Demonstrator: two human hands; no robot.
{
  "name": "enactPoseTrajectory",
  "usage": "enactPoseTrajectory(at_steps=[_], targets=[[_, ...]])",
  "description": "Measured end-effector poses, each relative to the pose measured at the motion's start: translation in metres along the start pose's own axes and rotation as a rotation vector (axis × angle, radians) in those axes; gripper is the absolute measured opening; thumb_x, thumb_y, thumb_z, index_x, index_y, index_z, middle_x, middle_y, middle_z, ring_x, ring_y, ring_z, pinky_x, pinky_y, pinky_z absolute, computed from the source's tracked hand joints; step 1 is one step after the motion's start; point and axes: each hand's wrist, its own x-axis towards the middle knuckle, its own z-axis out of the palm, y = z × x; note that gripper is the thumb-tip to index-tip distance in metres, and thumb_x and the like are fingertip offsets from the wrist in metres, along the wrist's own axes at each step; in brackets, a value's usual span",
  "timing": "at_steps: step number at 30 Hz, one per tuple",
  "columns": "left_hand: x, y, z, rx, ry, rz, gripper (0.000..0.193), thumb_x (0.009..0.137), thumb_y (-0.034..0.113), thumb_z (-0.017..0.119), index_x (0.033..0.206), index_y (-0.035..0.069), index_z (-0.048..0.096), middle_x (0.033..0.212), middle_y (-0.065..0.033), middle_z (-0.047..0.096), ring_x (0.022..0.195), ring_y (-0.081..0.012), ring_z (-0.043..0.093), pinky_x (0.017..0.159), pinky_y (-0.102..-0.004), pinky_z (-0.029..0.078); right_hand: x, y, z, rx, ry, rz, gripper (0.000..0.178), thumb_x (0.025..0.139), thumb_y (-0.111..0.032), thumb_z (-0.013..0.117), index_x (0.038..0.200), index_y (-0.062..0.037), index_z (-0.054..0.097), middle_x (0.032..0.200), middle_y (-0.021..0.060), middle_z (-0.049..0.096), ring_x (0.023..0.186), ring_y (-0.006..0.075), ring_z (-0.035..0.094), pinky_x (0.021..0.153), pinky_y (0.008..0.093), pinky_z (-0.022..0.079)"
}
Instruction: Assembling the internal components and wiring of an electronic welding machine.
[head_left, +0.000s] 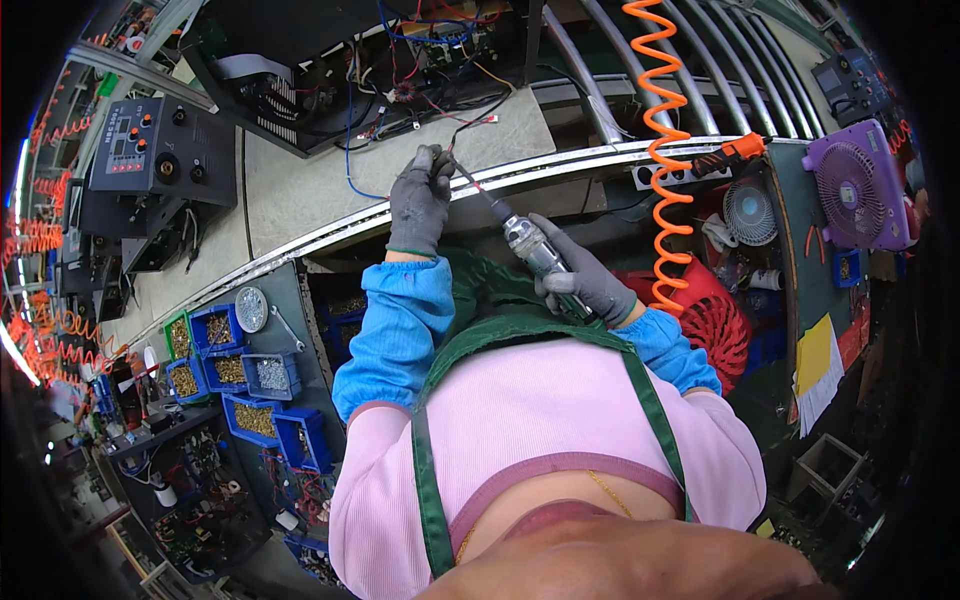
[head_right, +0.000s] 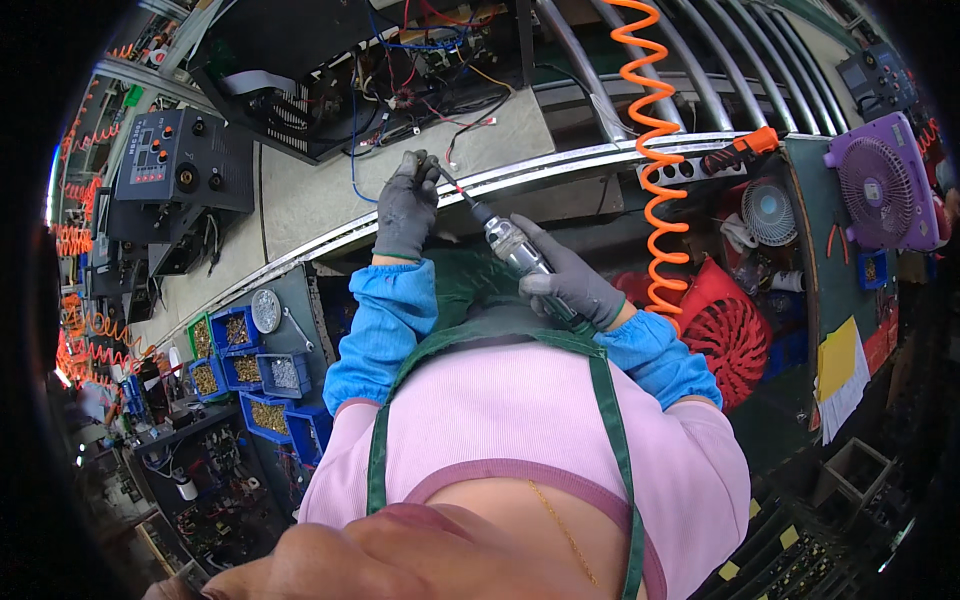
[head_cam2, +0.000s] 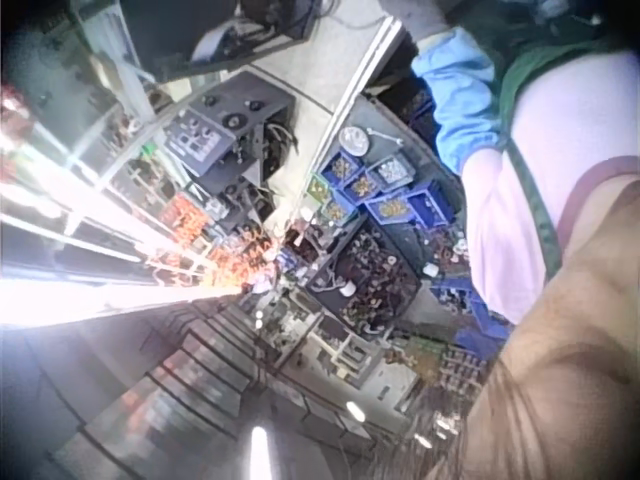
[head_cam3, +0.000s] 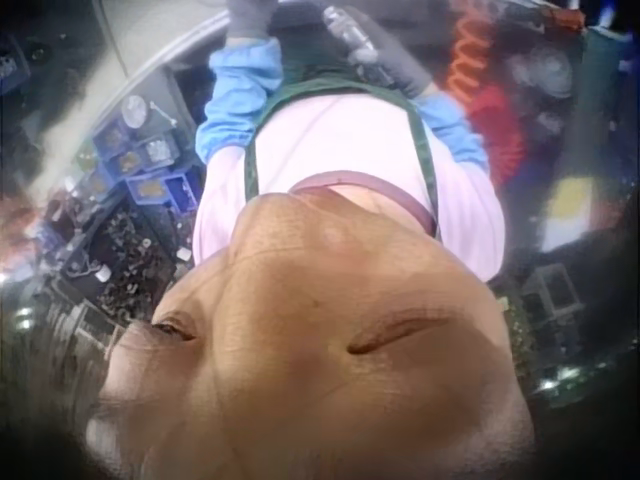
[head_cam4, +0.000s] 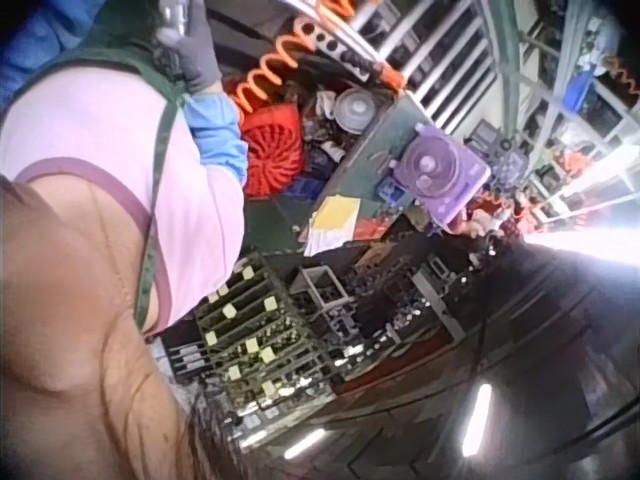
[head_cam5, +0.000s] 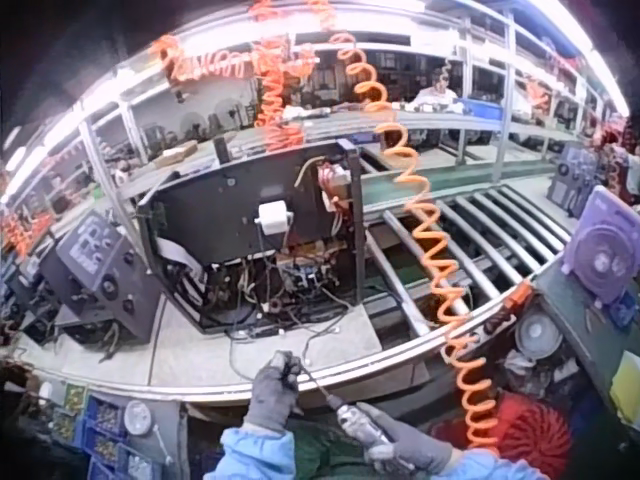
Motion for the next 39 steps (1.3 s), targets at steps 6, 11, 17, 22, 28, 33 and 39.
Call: enactPoseTrajectory(at_steps=[6, 11, 17, 22, 28, 33, 39], targets=[[0.011, -0.003, 0.02, 0.172, -0.081, -0.004, 0.024, 0.093, 0.025, 0.057, 0.103, 0.004, 0.063, 0.092, -0.0066, 0.067, 0.072, -0.0067, 0.058, 0.054, -0.0146, 0.043, 0.008, -0.009, -0.016, -0.056, 0.029, -0.004, 0.094, 0.066, -0.011, 0.062, 0.148, -0.0144, 0.017, 0.116, 0.0133, 0.051, 0.066, 0.0128, 0.056, 0.056, 0.0252, 0.051], [0.029, -0.001, 0.035, 0.345, -0.124, -0.005, 0.025, 0.093, 0.026, 0.057, 0.102, 0.004, 0.064, 0.089, -0.0049, 0.067, 0.069, -0.0047, 0.056, 0.055, -0.0141, 0.043, 0.015, -0.017, -0.02, -0.072, 0.08, 0.008, 0.092, 0.067, -0.01, 0.061, 0.148, -0.0159, 0.017, 0.113, 0.0133, 0.052, 0.063, 0.0122, 0.055, 0.056, 0.0251, 0.05], [0.061, 0.002, 0.03, 0.626, -0.349, 0.052, 0.028, 0.095, 0.025, 0.053, 0.106, 0.001, 0.062, 0.089, -0.0052, 0.065, 0.061, -0.0037, 0.048, 0.057, -0.0167, 0.042, 0.029, -0.022, -0.031, 0.102, 0.044, 0.092, 0.097, 0.066, -0.03, 0.066, 0.148, -0.0169, 0.016, 0.09, 0.0108, 0.056, 0.059, 0.013, 0.057, 0.05, 0.0252, 0.05], [0.078, 0.001, 0.033, 0.534, -0.319, -0.017, 0.031, 0.094, 0.027, 0.053, 0.107, 0.001, 0.061, 0.091, -0.0058, 0.065, 0.067, -0.0049, 0.052, 0.06, -0.0179, 0.044, 0.053, -0.013, -0.039, 0.389, -0.031, 0.035, 0.091, 0.068, -0.022, 0.062, 0.147, -0.0168, 0.017, 0.076, 0.0111, 0.056, 0.052, 0.0141, 0.057, 0.046, 0.0251, 0.047], [0.104, 0.023, 0.037, 0.645, -0.351, 0.019, 0.033, 0.095, 0.03, 0.052, 0.109, 0.001, 0.061, 0.094, -0.0072, 0.066, 0.076, -0.0072, 0.059, 0.063, -0.0173, 0.047, 0.08, -0.029, -0.04, 0.12, 0.09, 0.073, 0.092, 0.066, -0.022, 0.059, 0.148, -0.0157, 0.017, 0.076, 0.0104, 0.056, 0.052, 0.0141, 0.056, 0.046, 0.025, 0.046], [0.13, 0.04, 0.039, 0.662, -0.416, -0.013, 0.032, 0.095, 0.03, 0.05, 0.109, 0.003, 0.061, 0.095, -0.0069, 0.066, 0.08, -0.009, 0.062, 0.066, -0.0189, 0.05, 0.099, -0.042, -0.042, 0.126, 0.072, 0.086, 0.104, 0.062, -0.04, 0.068, 0.148, -0.0159, 0.015, 0.078, 0.0093, 0.056, 0.054, 0.0132, 0.055, 0.047, 0.0253, 0.048], [0.142, 0.043, 0.046, 0.655, -0.383, -0.03, 0.032, 0.096, 0.027, 0.049, 0.109, 0.001, 0.06, 0.095, -0.009, 0.066, 0.084, -0.0138, 0.065, 0.068, -0.0223, 0.053, 0.114, -0.036, -0.045, 0.208, 0.052, 0.026, 0.096, 0.066, -0.028, 0.063, 0.148, -0.0176, 0.016, 0.076, 0.0097, 0.057, 0.055, 0.0144, 0.057, 0.048, 0.025, 0.047]])
